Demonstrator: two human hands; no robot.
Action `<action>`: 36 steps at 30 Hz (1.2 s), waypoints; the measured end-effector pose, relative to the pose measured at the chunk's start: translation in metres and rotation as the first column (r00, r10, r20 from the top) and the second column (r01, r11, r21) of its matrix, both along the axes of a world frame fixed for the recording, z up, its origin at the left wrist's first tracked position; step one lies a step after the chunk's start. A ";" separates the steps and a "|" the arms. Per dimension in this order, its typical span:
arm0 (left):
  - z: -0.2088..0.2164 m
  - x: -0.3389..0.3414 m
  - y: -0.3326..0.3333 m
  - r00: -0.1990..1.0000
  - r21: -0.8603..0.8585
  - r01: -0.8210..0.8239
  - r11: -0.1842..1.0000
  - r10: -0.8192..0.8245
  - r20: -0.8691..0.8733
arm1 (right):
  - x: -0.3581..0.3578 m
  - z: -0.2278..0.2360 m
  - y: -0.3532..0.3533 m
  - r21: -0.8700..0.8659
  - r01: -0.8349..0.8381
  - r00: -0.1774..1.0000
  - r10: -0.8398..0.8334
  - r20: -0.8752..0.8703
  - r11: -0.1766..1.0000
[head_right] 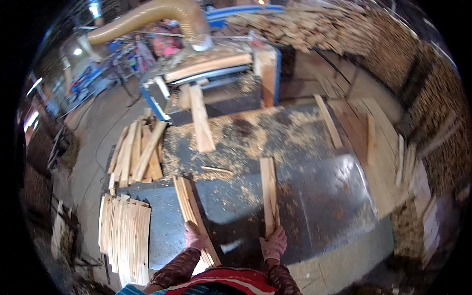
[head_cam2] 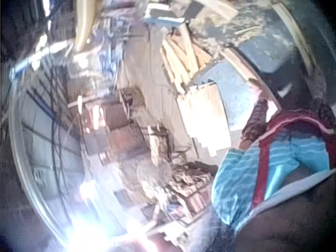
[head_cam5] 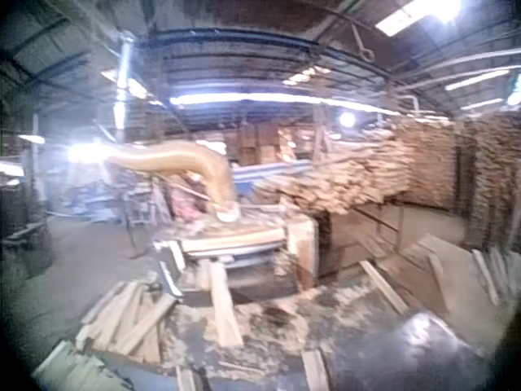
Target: The person feeds wooden planks into a planer machine one by one to smooth their surfaces. After processing, the person stacks the finished planks into a neat pile on the floor. The person wears gloves and an apron while working in a workshop environment.
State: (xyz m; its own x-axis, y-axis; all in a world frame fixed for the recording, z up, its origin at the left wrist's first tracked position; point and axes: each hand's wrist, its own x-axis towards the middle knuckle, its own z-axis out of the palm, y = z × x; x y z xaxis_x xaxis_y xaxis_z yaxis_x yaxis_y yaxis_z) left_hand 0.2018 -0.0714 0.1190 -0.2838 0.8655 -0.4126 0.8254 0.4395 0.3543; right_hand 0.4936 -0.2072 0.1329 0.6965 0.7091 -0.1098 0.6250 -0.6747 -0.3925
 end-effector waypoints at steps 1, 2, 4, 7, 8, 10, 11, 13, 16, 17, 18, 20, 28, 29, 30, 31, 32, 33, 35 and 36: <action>0.008 0.011 -0.001 1.000 -0.005 0.009 1.000 -0.009 -0.012 | 0.003 -0.002 0.004 -0.024 0.031 0.999 -0.030 0.010 0.999; 0.016 0.023 -0.001 1.000 -0.009 0.019 1.000 -0.019 -0.025 | 0.011 -0.004 0.011 -0.038 0.056 0.996 -0.059 -0.060 0.998; 0.022 0.034 0.004 0.996 -0.004 -0.075 0.997 0.075 -0.055 | 0.032 0.005 0.022 -0.082 0.118 0.972 -0.132 -0.194 0.990; 0.015 0.024 0.008 0.985 0.051 -0.174 0.983 0.172 0.028 | 0.060 0.037 0.006 -0.032 0.177 0.959 -0.180 -0.221 0.984; 0.017 0.019 0.012 0.981 0.042 -0.188 0.981 0.186 0.047 | 0.076 0.022 -0.014 0.038 0.166 0.961 -0.153 -0.231 0.985; 0.028 0.011 0.015 0.970 0.016 -0.232 0.973 0.230 0.082 | 0.091 0.033 -0.032 -0.039 0.195 0.961 -0.199 -0.191 0.980; 0.016 0.003 0.010 0.982 0.200 -0.190 0.961 0.181 0.062 | 0.095 0.058 -0.033 -0.174 0.245 0.955 -0.269 -0.124 0.954; 0.026 0.009 0.020 0.987 0.160 -0.158 0.974 0.151 0.051 | 0.115 0.039 -0.051 -0.275 0.293 0.956 -0.283 0.078 0.916; 0.040 0.017 0.024 0.984 0.167 -0.173 0.971 0.176 -0.007 | 0.117 0.012 -0.024 -0.142 0.117 0.951 -0.070 0.302 0.983; 0.030 0.014 0.024 0.984 0.211 -0.162 0.964 0.174 -0.041 | 0.115 0.003 -0.001 -0.062 -0.001 0.925 0.025 0.380 0.998; 0.021 0.016 0.028 0.982 0.246 -0.152 0.957 0.174 -0.071 | 0.104 0.012 0.038 -0.006 -0.095 0.971 0.094 0.219 0.995; 0.033 0.025 0.035 0.988 0.283 -0.137 0.949 0.151 -0.028 | 0.071 0.013 0.122 0.085 -0.214 0.974 0.206 0.090 0.973; 0.042 0.021 0.041 0.985 0.231 -0.152 0.961 0.167 -0.050 | -0.037 -0.045 0.420 0.307 -0.190 0.830 0.319 -0.457 0.933; 0.034 0.017 0.036 0.986 0.265 -0.158 0.951 0.168 -0.015 | -0.049 -0.042 0.437 0.258 -0.198 0.781 0.312 -0.542 0.946; 0.027 0.012 0.037 0.984 0.252 -0.169 0.953 0.178 -0.011 | -0.054 -0.038 0.449 0.217 -0.284 0.741 0.358 -0.568 0.934; 0.032 0.013 0.037 0.983 0.229 -0.178 0.957 0.183 -0.001 | -0.055 -0.036 0.451 0.168 -0.367 0.703 0.391 -0.594 0.915; 0.034 0.014 0.037 0.983 0.208 -0.179 0.962 0.181 0.009 | -0.057 -0.036 0.442 0.193 -0.351 0.739 0.397 -0.544 0.917; 0.032 0.012 0.035 0.982 0.218 -0.187 0.958 0.190 0.007 | -0.067 -0.031 0.425 0.216 -0.343 0.768 0.405 -0.496 0.914; 0.026 0.011 0.036 0.983 0.245 -0.180 0.953 0.183 0.010 | -0.060 -0.040 0.389 0.242 -0.359 0.796 0.431 -0.425 0.901; 0.028 0.007 0.032 0.980 0.242 -0.199 0.950 0.198 0.028 | -0.063 -0.025 0.355 0.237 -0.347 0.792 0.419 -0.444 0.907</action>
